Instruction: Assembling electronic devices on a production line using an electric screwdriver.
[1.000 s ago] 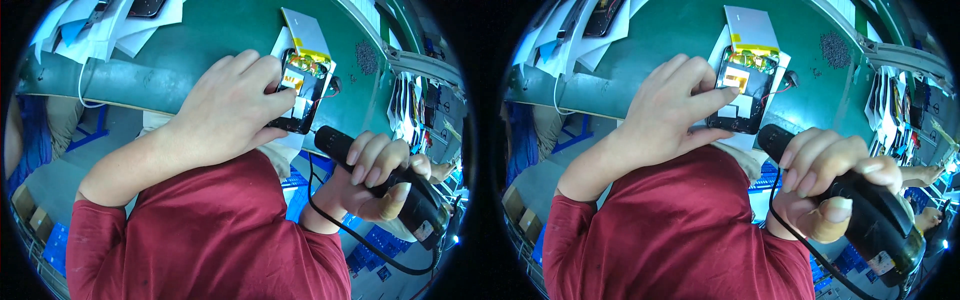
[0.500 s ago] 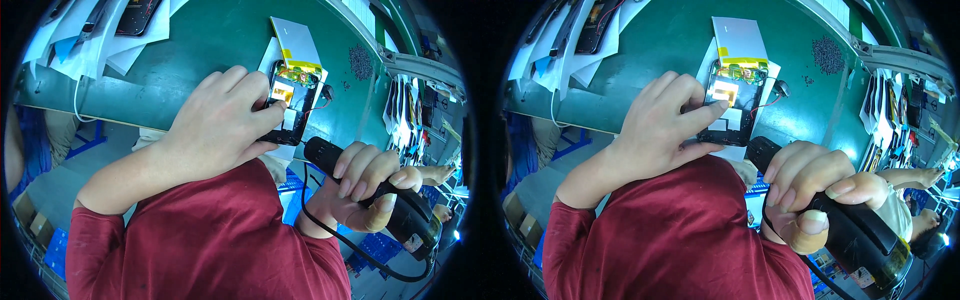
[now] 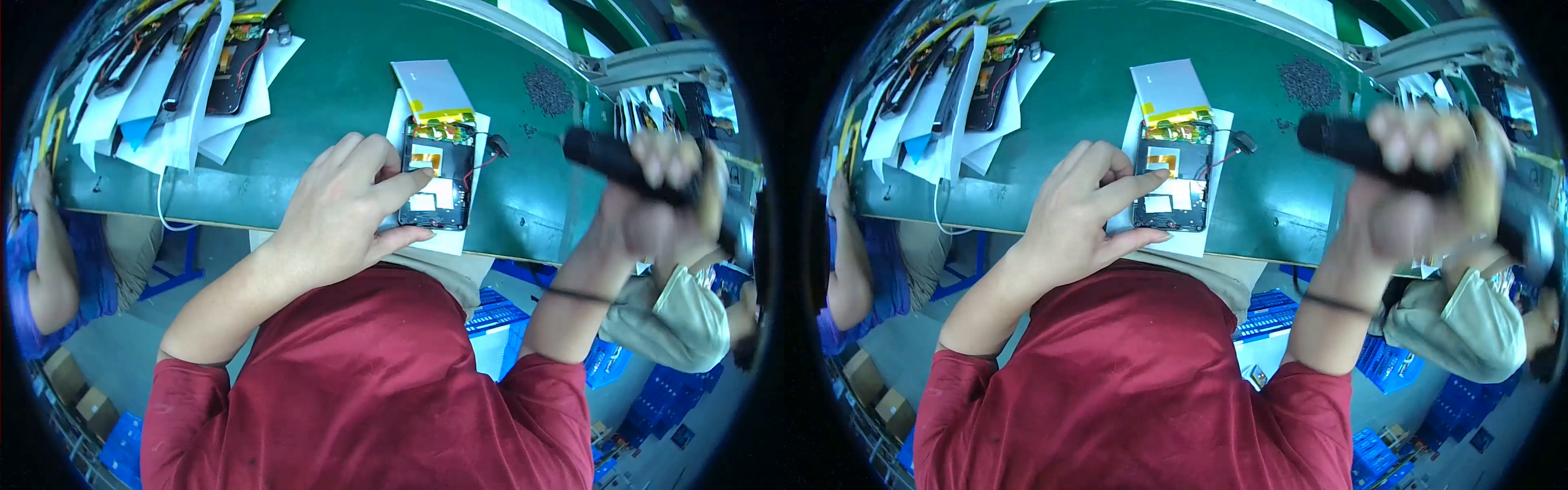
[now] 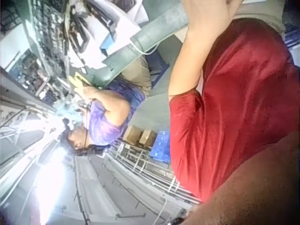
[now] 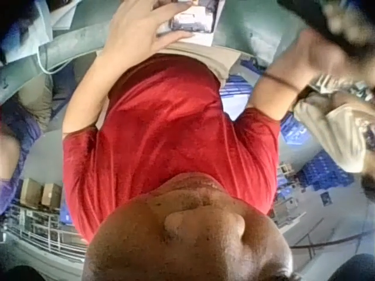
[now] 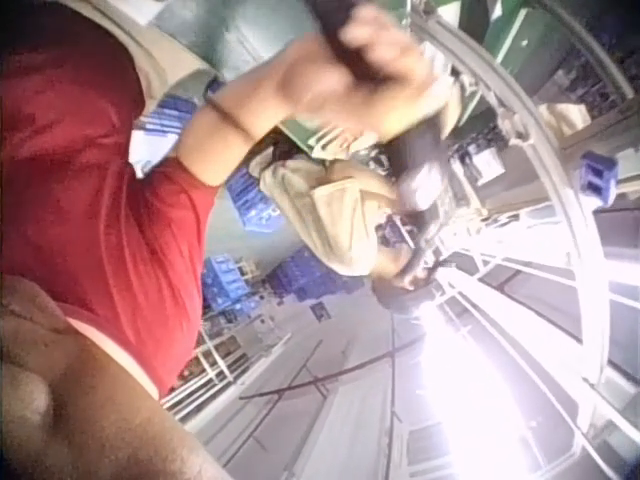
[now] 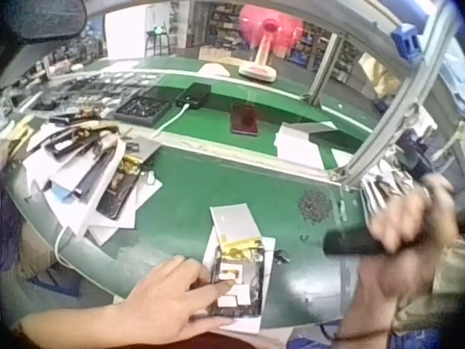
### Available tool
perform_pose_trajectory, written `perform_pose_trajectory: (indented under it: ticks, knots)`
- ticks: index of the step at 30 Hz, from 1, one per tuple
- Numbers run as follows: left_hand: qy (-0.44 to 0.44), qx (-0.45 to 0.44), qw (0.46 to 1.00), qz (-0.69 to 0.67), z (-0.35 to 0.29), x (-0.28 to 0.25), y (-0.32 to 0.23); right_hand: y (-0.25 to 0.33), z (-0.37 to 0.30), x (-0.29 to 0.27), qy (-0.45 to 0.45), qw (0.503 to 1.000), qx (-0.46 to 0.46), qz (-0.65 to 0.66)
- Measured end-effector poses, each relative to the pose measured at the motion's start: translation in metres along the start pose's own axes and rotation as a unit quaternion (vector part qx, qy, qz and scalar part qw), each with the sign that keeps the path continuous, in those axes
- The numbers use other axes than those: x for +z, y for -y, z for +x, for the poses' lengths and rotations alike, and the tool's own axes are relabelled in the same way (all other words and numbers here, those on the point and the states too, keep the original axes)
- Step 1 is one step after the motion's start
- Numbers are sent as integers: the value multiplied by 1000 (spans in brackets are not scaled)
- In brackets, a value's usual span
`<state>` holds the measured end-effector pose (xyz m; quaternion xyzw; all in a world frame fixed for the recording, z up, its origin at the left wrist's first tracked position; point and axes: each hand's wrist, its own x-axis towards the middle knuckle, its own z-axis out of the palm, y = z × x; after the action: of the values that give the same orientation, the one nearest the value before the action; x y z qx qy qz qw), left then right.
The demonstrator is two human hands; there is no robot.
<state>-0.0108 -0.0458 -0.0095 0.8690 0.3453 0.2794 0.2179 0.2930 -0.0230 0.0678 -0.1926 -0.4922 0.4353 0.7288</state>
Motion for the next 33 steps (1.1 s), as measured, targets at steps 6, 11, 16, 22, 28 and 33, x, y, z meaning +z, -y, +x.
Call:
perform_pose_trajectory:
  ticks: [6,11,16,22,28,33]
  knots:
    - [-17,4,999,30,-3,0,0,-58,24,-13,-144,980,-36,-131]
    - [-16,6,999,44,-7,1,-2,-51,24,-15,-150,980,-39,-126]
    - [-49,-13,999,-20,-5,-8,-1,-19,8,4,-69,997,-5,-38]
    - [-121,73,985,-94,41,-2,2,5,-15,43,73,988,67,116]
    - [-143,60,974,-163,41,7,0,5,-17,44,126,988,76,50]
    - [-149,109,978,-95,41,2,3,2,-26,52,111,990,83,33]
